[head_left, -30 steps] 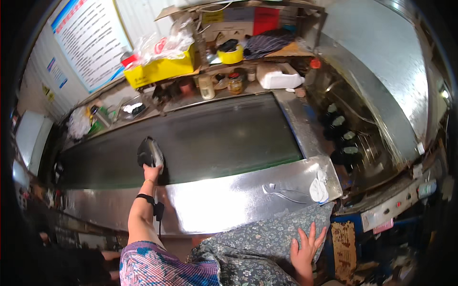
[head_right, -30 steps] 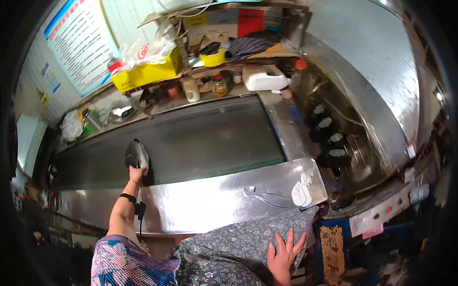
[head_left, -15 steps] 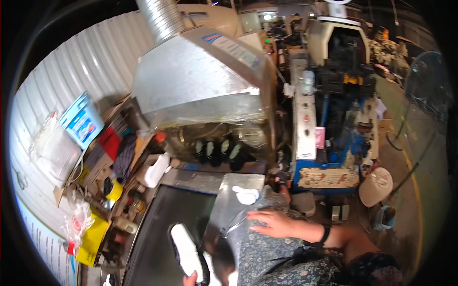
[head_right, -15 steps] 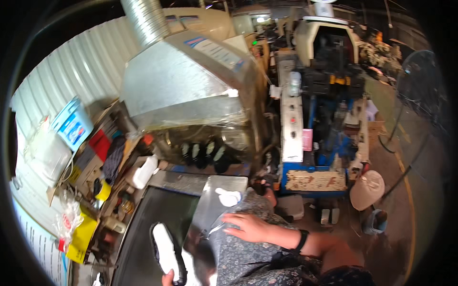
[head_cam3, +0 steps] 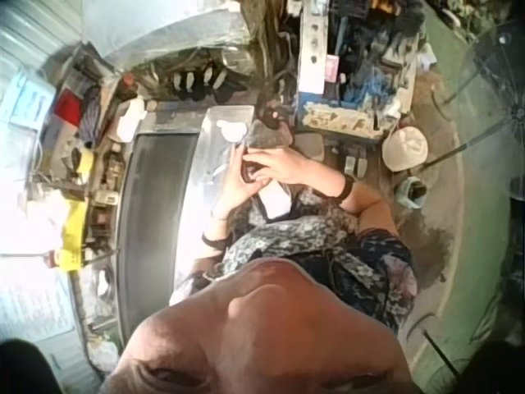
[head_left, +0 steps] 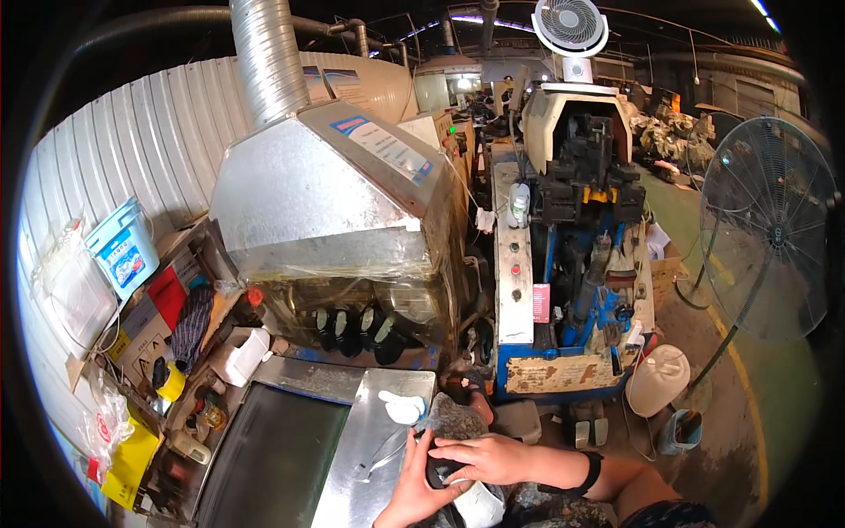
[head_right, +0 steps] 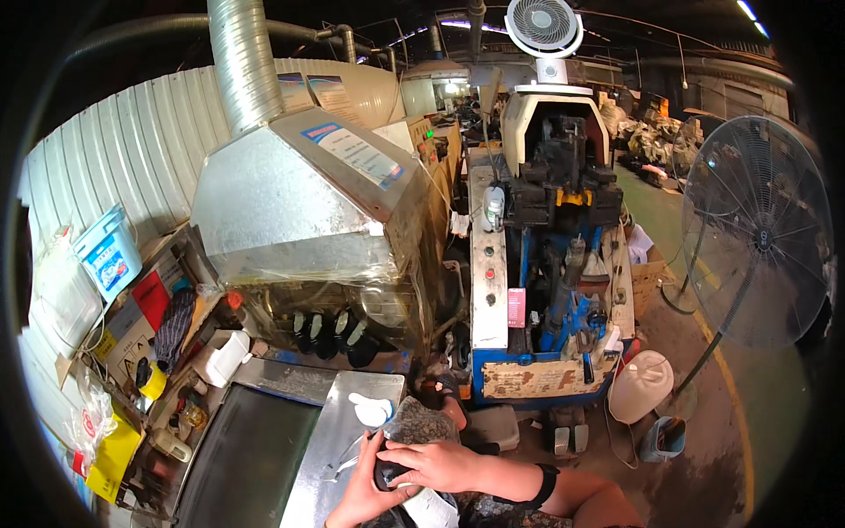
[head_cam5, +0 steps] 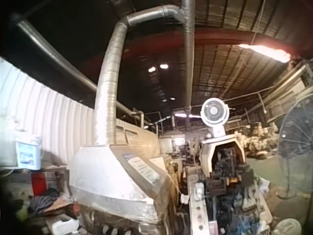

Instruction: The person is inspecting and cleaning shoes on a factory conveyor belt.

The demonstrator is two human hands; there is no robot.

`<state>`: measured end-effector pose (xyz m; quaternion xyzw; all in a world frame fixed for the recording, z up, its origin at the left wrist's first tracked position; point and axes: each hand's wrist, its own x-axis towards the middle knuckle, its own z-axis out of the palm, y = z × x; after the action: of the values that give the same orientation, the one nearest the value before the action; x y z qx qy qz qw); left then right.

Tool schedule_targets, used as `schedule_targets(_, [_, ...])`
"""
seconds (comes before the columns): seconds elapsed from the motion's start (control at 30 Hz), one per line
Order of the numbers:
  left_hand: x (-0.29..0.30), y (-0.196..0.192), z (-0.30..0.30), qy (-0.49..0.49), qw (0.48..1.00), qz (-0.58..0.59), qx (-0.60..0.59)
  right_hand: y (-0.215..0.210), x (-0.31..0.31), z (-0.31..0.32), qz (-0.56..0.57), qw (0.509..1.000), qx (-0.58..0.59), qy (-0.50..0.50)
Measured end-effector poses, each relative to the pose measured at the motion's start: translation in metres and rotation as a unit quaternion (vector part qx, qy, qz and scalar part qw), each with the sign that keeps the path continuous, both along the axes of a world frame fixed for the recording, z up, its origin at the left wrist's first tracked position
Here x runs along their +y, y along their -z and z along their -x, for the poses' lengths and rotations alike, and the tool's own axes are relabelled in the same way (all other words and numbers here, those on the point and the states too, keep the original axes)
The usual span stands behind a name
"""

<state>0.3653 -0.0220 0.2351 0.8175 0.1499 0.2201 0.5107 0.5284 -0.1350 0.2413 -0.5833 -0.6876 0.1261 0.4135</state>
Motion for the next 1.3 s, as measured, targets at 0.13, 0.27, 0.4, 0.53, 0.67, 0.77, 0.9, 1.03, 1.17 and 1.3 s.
schedule_targets(0.13, [-0.008,0.015,-0.003,-0.033,0.999,-0.022,0.003,0.0,0.003,-0.013,0.021,0.998,0.014,-0.056])
schedule_targets(0.27, [-0.021,0.014,-0.014,-0.113,0.993,0.025,-0.032,0.011,0.004,-0.006,-0.013,1.0,0.001,0.006])
schedule_targets(0.4, [-0.023,0.021,-0.019,-0.118,0.989,-0.067,-0.065,0.013,0.007,-0.006,-0.057,0.998,0.003,0.036])
schedule_targets(0.53, [0.008,0.028,-0.022,-0.01,0.994,-0.11,0.009,0.015,0.001,-0.005,-0.068,0.99,0.057,0.106])
schedule_targets(0.67, [0.024,-0.007,-0.005,0.1,0.993,0.033,0.043,0.072,-0.054,0.041,0.069,0.94,0.281,0.183])
schedule_targets(0.77, [0.026,-0.001,-0.01,0.074,0.976,-0.202,0.012,0.098,-0.064,0.04,0.072,0.925,0.301,0.219])
schedule_targets(0.9, [0.023,0.001,-0.027,-0.027,0.971,0.227,-0.063,0.043,-0.043,-0.016,0.237,0.925,0.268,0.127])
schedule_targets(1.03, [0.02,0.017,-0.023,-0.06,0.975,0.211,-0.033,0.093,-0.024,-0.027,0.22,0.665,0.71,0.068])
schedule_targets(1.17, [0.021,0.021,-0.024,-0.057,0.966,0.248,-0.053,0.088,-0.019,0.004,0.255,0.859,0.434,0.093])
schedule_targets(1.3, [0.032,0.044,-0.031,-0.076,0.981,0.173,-0.042,0.034,0.003,0.013,0.231,0.951,0.031,0.203])
